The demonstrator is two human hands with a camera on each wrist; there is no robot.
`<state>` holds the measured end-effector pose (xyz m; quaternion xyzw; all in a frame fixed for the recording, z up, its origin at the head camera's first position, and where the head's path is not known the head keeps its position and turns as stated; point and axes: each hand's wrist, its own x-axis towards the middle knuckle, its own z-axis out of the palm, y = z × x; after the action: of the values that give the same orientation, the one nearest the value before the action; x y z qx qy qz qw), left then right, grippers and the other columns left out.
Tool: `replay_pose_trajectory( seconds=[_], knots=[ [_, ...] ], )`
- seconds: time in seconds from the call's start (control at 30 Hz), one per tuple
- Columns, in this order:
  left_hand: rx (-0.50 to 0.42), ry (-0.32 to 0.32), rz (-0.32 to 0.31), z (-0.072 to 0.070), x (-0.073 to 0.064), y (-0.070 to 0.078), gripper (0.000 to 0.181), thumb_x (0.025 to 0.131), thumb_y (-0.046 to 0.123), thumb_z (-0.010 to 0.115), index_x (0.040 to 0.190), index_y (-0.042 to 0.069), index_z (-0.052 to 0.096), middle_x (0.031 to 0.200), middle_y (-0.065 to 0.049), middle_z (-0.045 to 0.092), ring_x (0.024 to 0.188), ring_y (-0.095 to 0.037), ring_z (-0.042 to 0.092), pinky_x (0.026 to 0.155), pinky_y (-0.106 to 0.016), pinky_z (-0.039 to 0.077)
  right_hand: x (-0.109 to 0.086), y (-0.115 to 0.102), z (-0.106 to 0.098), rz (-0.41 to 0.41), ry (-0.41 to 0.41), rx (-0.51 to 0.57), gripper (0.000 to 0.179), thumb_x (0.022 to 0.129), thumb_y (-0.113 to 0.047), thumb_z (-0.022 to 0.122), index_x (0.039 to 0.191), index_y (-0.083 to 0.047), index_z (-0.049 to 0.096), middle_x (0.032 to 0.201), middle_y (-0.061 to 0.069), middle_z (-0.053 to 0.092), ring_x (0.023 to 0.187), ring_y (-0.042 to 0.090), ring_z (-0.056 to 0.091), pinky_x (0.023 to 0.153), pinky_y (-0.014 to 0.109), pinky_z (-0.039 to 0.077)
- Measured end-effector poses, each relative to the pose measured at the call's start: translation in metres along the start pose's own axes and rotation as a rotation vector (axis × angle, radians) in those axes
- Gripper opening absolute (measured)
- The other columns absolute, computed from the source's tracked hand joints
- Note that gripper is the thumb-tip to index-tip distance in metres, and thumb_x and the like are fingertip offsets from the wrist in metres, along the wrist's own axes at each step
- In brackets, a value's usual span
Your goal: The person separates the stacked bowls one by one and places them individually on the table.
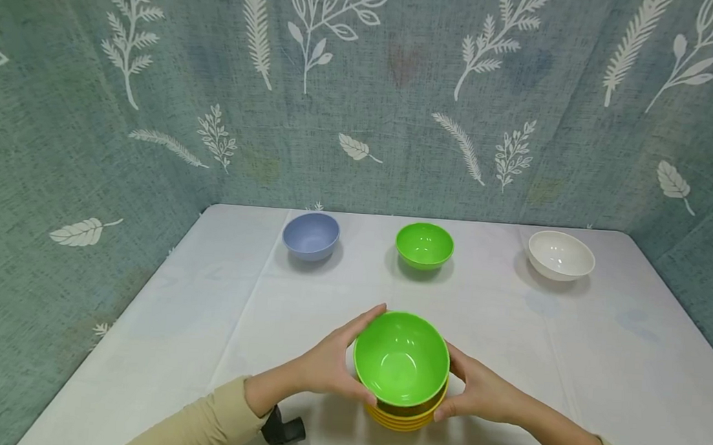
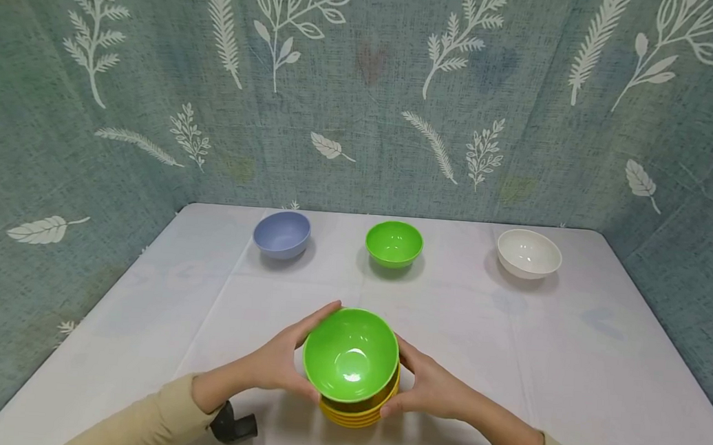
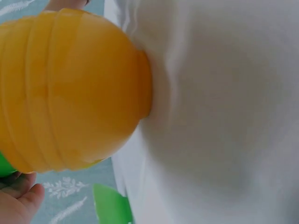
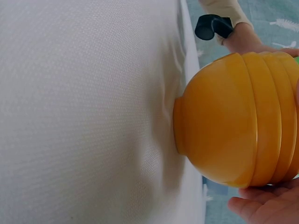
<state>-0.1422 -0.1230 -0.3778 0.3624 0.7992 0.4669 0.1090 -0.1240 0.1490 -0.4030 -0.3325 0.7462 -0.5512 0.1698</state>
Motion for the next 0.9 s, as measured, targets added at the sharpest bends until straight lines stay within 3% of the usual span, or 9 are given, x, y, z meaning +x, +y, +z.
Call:
replay_pose_trajectory(
  seconds=[0.33, 0.57, 0.8, 0.9],
  knots=[
    [-0.026, 0.04, 0.004, -0.013, 0.0, 0.008, 0.114, 0.057, 0.018, 0.085, 0.147, 0.009, 0.016, 0.148, -0.012, 0.028, 0.136, -0.029, 0.026, 0.106, -0.055, 0.022, -0.001, 0.001, -0.001, -0.013, 0.004, -0.037, 0.097, 0.069, -0.023, 0.079, 0.146, -0.011, 0.022, 0.147, 0.015, 0.027, 0.129, -0.001, 0.03, 0.103, 0.018, 0.028],
    [-0.029, 0.106, 0.013, -0.027, -0.004, 0.009, 0.115, 0.06, 0.04, 0.084, 0.147, 0.008, 0.016, 0.15, -0.012, 0.023, 0.136, -0.032, 0.022, 0.104, -0.058, 0.023, -0.001, -0.001, 0.0, 0.033, 0.003, -0.061, 0.098, 0.07, -0.026, 0.079, 0.146, -0.01, 0.019, 0.149, 0.012, 0.025, 0.13, 0.001, 0.03, 0.104, 0.02, 0.029],
    [-0.038, 0.166, -0.034, -0.037, -0.01, 0.007, 0.113, 0.057, 0.02, 0.086, 0.147, 0.01, 0.018, 0.15, -0.012, 0.021, 0.137, -0.032, 0.02, 0.104, -0.059, 0.022, -0.002, -0.005, 0.0, 0.078, -0.002, -0.102, 0.1, 0.071, -0.028, 0.078, 0.145, 0.0, 0.017, 0.148, 0.018, 0.026, 0.13, 0.039, 0.032, 0.102, 0.016, 0.028],
    [-0.048, 0.183, -0.051, -0.04, -0.012, 0.007, 0.113, 0.057, 0.017, 0.086, 0.147, 0.01, 0.018, 0.151, -0.012, 0.021, 0.137, -0.032, 0.019, 0.104, -0.061, 0.021, -0.002, -0.006, 0.0, 0.085, -0.005, -0.111, 0.1, 0.072, -0.028, 0.078, 0.144, 0.003, 0.016, 0.147, 0.018, 0.027, 0.129, 0.04, 0.032, 0.103, 0.019, 0.029]
  ],
)
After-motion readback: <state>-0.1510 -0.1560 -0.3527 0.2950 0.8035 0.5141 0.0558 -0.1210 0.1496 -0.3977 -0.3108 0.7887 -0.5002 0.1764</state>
